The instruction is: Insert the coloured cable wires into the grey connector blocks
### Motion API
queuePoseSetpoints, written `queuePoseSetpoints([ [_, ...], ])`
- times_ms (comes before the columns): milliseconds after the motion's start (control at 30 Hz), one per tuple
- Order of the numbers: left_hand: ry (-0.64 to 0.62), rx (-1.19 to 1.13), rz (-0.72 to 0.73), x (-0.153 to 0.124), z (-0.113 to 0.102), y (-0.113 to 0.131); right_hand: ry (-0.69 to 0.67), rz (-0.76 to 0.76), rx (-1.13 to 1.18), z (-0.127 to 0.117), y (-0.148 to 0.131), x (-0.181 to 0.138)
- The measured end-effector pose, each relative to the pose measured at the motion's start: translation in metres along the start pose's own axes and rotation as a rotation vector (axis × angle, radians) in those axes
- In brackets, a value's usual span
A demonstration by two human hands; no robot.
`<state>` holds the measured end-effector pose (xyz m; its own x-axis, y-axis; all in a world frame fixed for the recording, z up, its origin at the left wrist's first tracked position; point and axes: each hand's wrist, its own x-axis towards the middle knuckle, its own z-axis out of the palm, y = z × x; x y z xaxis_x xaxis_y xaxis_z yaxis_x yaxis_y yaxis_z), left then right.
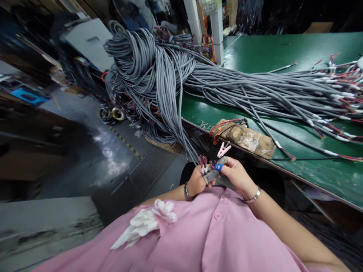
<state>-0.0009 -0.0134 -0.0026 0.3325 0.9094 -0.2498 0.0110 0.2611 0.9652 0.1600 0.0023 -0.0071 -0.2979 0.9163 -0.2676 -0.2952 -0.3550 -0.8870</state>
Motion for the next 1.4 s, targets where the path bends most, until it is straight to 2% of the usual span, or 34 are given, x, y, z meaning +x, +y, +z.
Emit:
queuePoseSetpoints([
  [100,0.055,-0.036,0.007,-0.003,0.002,0.005,0.066,-0.042,-0.031,0.004,0.002,-0.002],
  [167,0.077,-0.051,0.005,-0.003,0.002,0.007,0.056,-0.041,-0.004,0.004,0.004,-0.002],
  [300,0.098,-0.155,0.005,-0.002,-0.001,0.006,-0.025,0.044,0.22,-0.006,0.007,0.002],
  [433,0.084,-0.272,0.004,0.002,-0.002,0.004,-0.005,0.103,0.381,-0.018,0.006,0.016],
  [667,0.078,-0.365,-0.012,0.015,0.002,0.009,0.026,0.006,0.304,-0.014,-0.003,0.039],
  [933,0.08,-0.335,-0.05,0.02,0.004,0.002,0.126,-0.096,0.311,-0.005,-0.005,0.039],
  [1267,0.075,-0.242,-0.018,0.005,0.001,0.003,-0.074,0.084,0.407,-0.016,-0.006,0.029],
  [1400,0.158,-0.146,0.059,-0.002,0.001,0.007,-0.073,0.114,0.411,-0.018,-0.007,0.028],
])
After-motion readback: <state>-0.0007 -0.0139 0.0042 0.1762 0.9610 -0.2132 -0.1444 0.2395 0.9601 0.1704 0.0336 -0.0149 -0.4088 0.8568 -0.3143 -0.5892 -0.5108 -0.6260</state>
